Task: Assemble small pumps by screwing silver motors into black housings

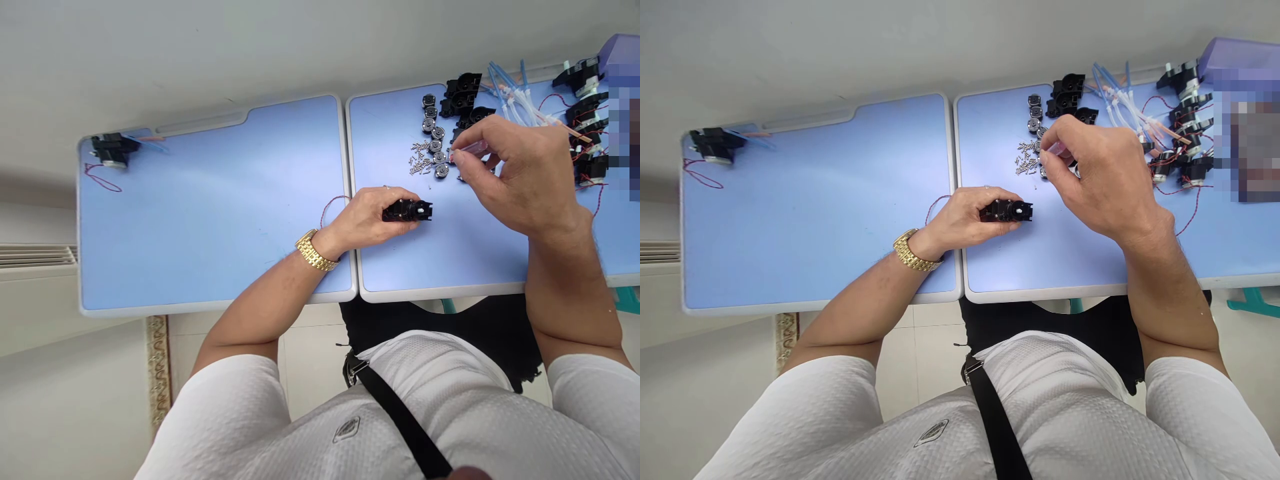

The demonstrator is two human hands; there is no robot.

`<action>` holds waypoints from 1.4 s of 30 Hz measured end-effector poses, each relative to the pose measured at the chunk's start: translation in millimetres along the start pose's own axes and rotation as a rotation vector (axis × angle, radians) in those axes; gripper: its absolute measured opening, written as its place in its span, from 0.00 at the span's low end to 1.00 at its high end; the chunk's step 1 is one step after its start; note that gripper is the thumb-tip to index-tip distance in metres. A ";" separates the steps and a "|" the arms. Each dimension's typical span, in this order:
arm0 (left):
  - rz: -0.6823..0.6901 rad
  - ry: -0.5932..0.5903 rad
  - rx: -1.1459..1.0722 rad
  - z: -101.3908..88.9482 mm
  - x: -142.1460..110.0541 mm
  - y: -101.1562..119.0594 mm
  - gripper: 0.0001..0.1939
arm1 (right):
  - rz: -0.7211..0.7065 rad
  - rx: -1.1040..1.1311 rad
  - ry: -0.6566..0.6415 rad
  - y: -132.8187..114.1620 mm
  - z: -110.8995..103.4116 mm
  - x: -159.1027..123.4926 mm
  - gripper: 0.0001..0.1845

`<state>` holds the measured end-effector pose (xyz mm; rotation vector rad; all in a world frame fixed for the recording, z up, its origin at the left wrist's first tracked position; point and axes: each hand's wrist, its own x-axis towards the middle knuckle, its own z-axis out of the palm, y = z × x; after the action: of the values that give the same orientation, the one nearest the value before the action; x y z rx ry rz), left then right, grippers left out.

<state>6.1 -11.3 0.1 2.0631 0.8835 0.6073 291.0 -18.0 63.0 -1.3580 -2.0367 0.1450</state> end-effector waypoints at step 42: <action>0.174 0.078 0.030 2.1 0.3 -9.1 0.14 | -0.027 0.089 0.040 -7.4 -5.2 0.8 0.05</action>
<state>4.2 -8.0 -8.5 2.1711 0.7664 0.7765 288.2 -22.0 70.6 -1.2688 -1.9905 0.1924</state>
